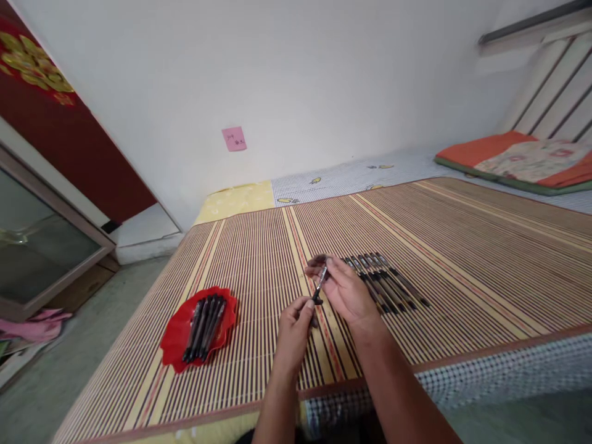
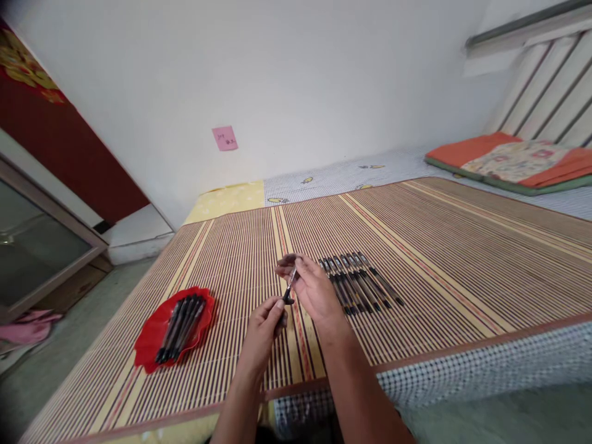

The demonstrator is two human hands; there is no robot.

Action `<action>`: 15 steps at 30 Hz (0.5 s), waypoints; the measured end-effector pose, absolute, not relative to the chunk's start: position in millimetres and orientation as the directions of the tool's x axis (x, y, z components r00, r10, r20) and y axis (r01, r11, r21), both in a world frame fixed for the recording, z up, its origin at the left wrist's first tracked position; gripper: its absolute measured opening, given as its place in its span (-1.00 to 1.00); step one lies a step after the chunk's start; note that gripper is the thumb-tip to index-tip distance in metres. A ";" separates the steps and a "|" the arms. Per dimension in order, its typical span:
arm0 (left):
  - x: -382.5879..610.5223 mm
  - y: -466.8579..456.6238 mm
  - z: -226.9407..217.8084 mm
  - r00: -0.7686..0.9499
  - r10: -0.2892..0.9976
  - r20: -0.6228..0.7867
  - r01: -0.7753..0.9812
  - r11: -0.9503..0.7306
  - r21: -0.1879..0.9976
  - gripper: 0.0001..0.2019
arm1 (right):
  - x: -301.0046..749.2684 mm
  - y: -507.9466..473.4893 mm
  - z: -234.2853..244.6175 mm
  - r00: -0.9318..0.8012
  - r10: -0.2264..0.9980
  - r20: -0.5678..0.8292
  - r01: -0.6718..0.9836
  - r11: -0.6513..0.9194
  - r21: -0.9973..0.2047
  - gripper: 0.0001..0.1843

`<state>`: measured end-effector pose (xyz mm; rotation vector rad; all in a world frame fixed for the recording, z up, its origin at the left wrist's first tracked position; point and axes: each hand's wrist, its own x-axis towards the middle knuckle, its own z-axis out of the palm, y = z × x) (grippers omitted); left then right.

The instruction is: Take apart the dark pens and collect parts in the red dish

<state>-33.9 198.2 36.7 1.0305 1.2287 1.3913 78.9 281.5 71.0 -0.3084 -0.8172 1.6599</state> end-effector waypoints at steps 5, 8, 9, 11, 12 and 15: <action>-33.7 198.8 39.4 -0.162 0.986 -0.049 -0.255 0.006 0.967 -0.59 | 77.7 280.2 71.4 -0.282 0.935 0.214 -0.754 -0.079 -0.652 -0.79; -34.1 199.1 41.8 -0.154 0.988 -0.028 -0.229 -0.008 0.973 -0.59 | 78.2 280.6 72.2 -0.272 0.935 0.227 -0.756 -0.062 -0.652 -0.77; -34.1 198.9 42.4 -0.151 0.988 -0.022 -0.224 -0.012 0.974 -0.59 | 78.4 280.6 72.3 -0.271 0.935 0.228 -0.753 -0.058 -0.655 -0.77; -33.7 198.3 43.5 -0.150 0.988 -0.020 -0.228 -0.015 0.974 -0.58 | 78.7 280.2 71.7 -0.283 0.933 0.222 -0.741 -0.066 -0.668 -0.77; -33.3 197.9 43.9 -0.152 0.988 -0.020 -0.233 -0.016 0.972 -0.58 | 78.8 279.8 71.1 -0.294 0.931 0.217 -0.732 -0.074 -0.677 -0.77; -32.2 197.3 44.3 -0.153 0.988 -0.027 -0.265 -0.015 0.964 -0.58 | 78.9 277.7 69.2 -0.348 0.913 0.211 -0.691 -0.098 -0.716 -0.76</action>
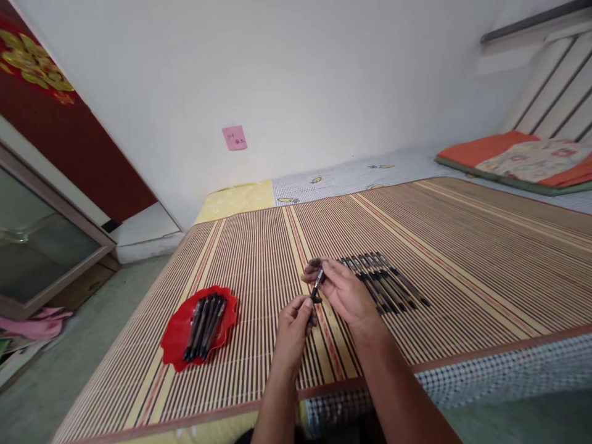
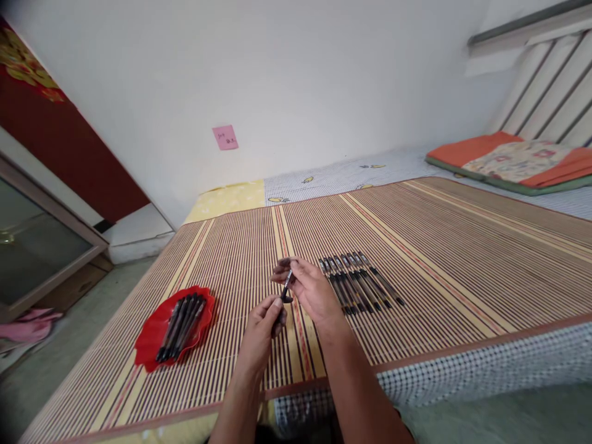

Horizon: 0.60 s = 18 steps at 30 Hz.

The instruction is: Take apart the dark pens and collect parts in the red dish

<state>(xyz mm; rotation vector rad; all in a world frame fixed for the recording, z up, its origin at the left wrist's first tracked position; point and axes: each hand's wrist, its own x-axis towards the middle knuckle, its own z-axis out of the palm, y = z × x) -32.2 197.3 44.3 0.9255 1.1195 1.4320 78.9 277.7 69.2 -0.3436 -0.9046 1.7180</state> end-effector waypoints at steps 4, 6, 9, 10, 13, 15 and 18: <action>-33.2 197.7 42.1 -0.156 0.987 -0.029 -0.321 -0.023 0.947 -0.61 | 77.8 275.1 68.7 -0.453 0.871 0.187 -0.580 -0.129 -0.804 -0.74; -34.7 198.0 39.9 -0.160 0.987 -0.027 -0.334 -0.028 0.942 -0.61 | 76.4 274.5 68.5 -0.477 0.859 0.189 -0.525 -0.105 -0.844 -0.73; -37.3 197.9 37.1 -0.198 0.980 -0.025 -0.330 -0.043 0.943 -0.62 | 73.5 274.5 66.1 -0.493 0.842 0.219 -0.457 -0.036 -0.889 -0.71; -38.1 197.8 36.6 -0.219 0.975 -0.024 -0.321 -0.049 0.946 -0.63 | 72.3 274.7 64.7 -0.500 0.834 0.232 -0.442 -0.016 -0.897 -0.70; -39.5 197.6 37.6 -0.270 0.963 -0.007 -0.290 -0.075 0.954 -0.65 | 68.7 275.4 59.4 -0.510 0.818 0.266 -0.427 0.027 -0.904 -0.69; -39.4 197.7 39.6 -0.289 0.957 0.019 -0.289 -0.106 0.951 -0.59 | 66.3 275.5 56.5 -0.503 0.817 0.281 -0.430 0.045 -0.902 -0.70; -37.7 197.8 42.7 -0.302 0.952 0.054 -0.317 -0.154 0.936 -0.48 | 63.2 273.9 55.8 -0.501 0.815 0.292 -0.446 0.046 -0.894 -0.67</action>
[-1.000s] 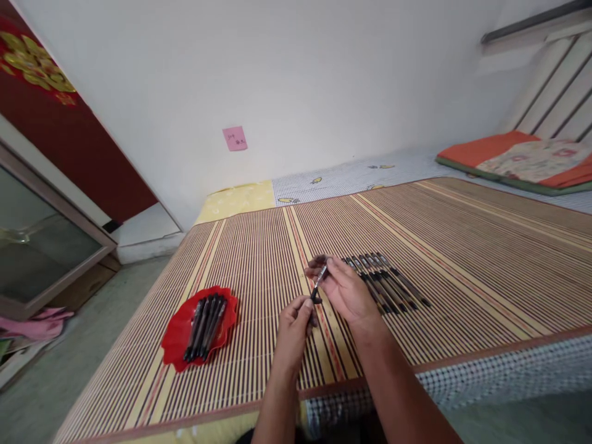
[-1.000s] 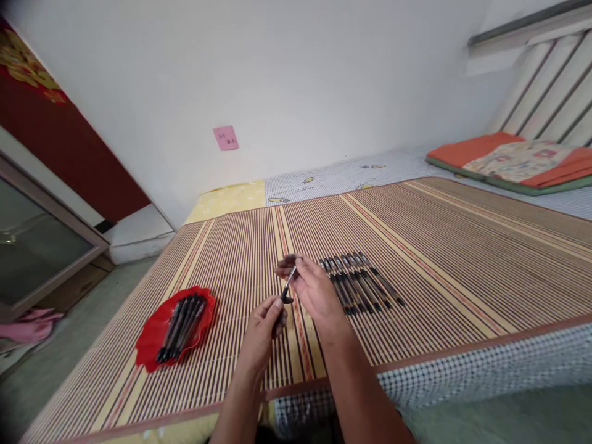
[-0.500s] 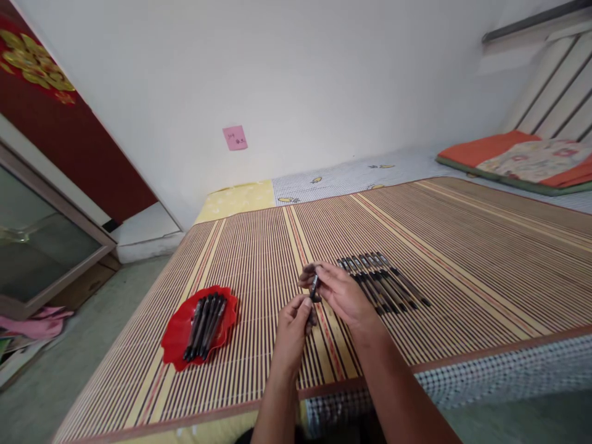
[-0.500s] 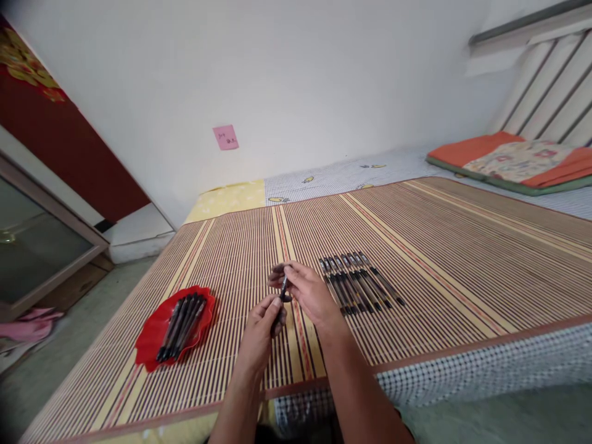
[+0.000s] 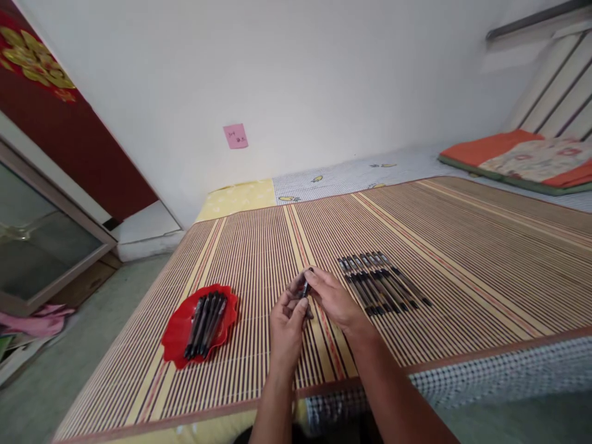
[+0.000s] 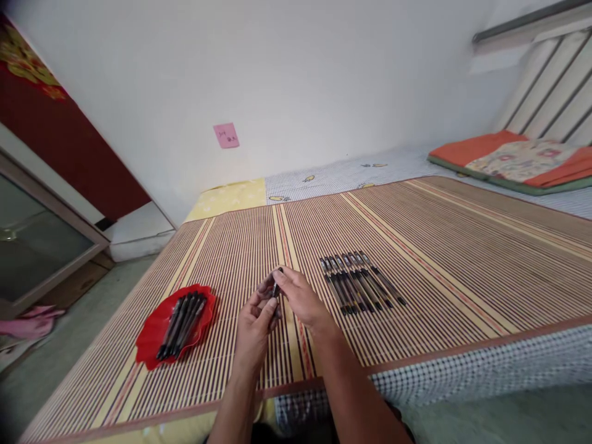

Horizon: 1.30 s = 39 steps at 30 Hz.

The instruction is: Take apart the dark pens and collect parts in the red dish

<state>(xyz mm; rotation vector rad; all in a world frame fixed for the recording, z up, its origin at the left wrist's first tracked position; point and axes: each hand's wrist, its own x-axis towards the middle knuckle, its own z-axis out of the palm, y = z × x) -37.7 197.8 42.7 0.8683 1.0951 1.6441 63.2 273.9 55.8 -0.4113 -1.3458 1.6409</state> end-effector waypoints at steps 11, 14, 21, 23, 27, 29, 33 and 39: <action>-40.0 193.1 51.8 -0.235 0.971 -0.038 -0.451 -0.074 0.890 -0.44 | 56.8 268.5 54.4 -0.520 0.825 0.223 -0.430 -0.026 -0.902 -0.60; -45.3 195.2 50.3 -0.233 0.972 -0.019 -0.299 -0.053 0.953 -0.56 | 53.3 273.0 43.3 -0.478 0.866 0.148 -0.427 -0.083 -0.900 -0.56; -83.1 194.6 45.6 -0.459 0.882 0.105 0.146 -0.042 0.988 -0.76 | 51.4 281.7 26.9 -0.389 0.921 0.036 -0.126 -0.014 -0.992 -0.41; -105.2 189.7 48.1 -0.555 0.811 0.184 0.322 0.006 0.947 -0.77 | 53.1 280.6 27.5 -0.386 0.922 0.018 0.005 0.021 -1.000 -0.47; -156.3 173.7 53.6 -0.705 0.579 0.409 0.629 0.244 0.738 -0.77 | 54.4 276.4 27.2 -0.441 0.897 -0.012 0.130 0.050 -0.990 -0.59; -178.5 164.7 53.6 -0.752 0.476 0.457 0.650 0.415 0.637 -0.78 | 53.2 275.5 24.1 -0.463 0.886 -0.007 0.152 0.071 -0.986 -0.60; -204.1 153.6 47.3 -0.803 0.406 0.435 0.594 0.603 0.533 -0.80 | 50.5 274.8 18.0 -0.491 0.871 0.000 0.200 0.113 -0.973 -0.60; -206.1 156.1 37.4 -0.808 0.463 0.364 0.588 0.671 0.451 -0.78 | 49.6 273.4 16.1 -0.516 0.857 0.006 0.197 0.125 -0.972 -0.63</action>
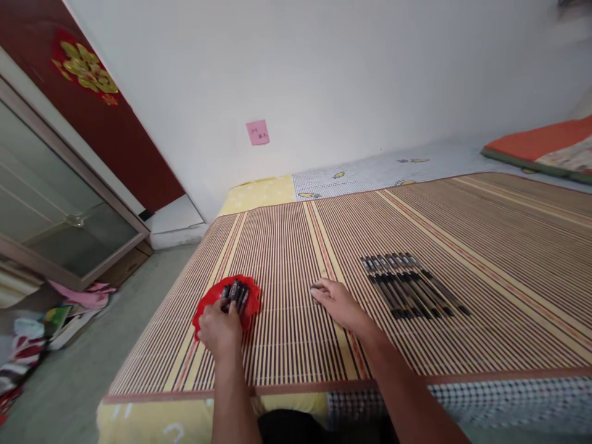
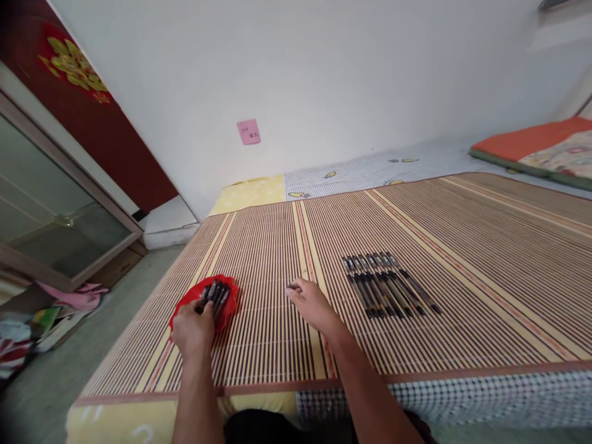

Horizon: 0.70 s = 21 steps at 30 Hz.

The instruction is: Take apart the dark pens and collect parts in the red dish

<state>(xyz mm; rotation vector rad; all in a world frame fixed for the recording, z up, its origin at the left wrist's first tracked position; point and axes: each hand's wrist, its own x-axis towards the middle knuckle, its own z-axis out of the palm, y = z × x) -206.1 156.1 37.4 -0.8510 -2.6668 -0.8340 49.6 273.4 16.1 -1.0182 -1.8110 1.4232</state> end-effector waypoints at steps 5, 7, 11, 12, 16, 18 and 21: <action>-208.3 154.9 38.4 -0.792 0.383 0.475 0.597 0.647 0.474 -0.71 | 48.6 275.9 11.7 -0.519 0.854 0.012 0.190 0.129 -0.973 -0.64; -208.5 153.8 42.4 -0.771 0.308 0.557 0.616 0.582 0.531 -0.71 | 48.4 275.9 11.8 -0.517 0.856 0.011 0.186 0.124 -0.975 -0.65; -200.5 151.2 58.4 -0.747 0.170 0.643 0.654 0.360 0.665 -0.70 | 50.5 273.6 15.3 -0.515 0.856 0.035 0.211 0.166 -0.963 -0.68; -197.7 150.1 63.8 -0.749 0.147 0.647 0.657 0.295 0.694 -0.70 | 52.2 273.1 16.3 -0.516 0.856 0.041 0.219 0.178 -0.959 -0.68; -189.5 141.3 84.3 -0.829 0.117 0.547 0.554 0.028 0.832 -0.72 | 64.7 272.0 18.7 -0.519 0.852 0.066 0.230 0.213 -0.950 -0.72; -186.6 131.2 89.8 -0.874 0.156 0.460 0.453 -0.080 0.888 -0.72 | 75.0 268.6 19.4 -0.500 0.861 0.091 0.237 0.237 -0.942 -0.75; -180.3 100.4 83.4 -0.874 0.315 0.371 0.354 -0.109 0.929 -0.69 | 98.6 251.2 19.5 -0.463 0.878 0.122 0.207 0.241 -0.948 -0.71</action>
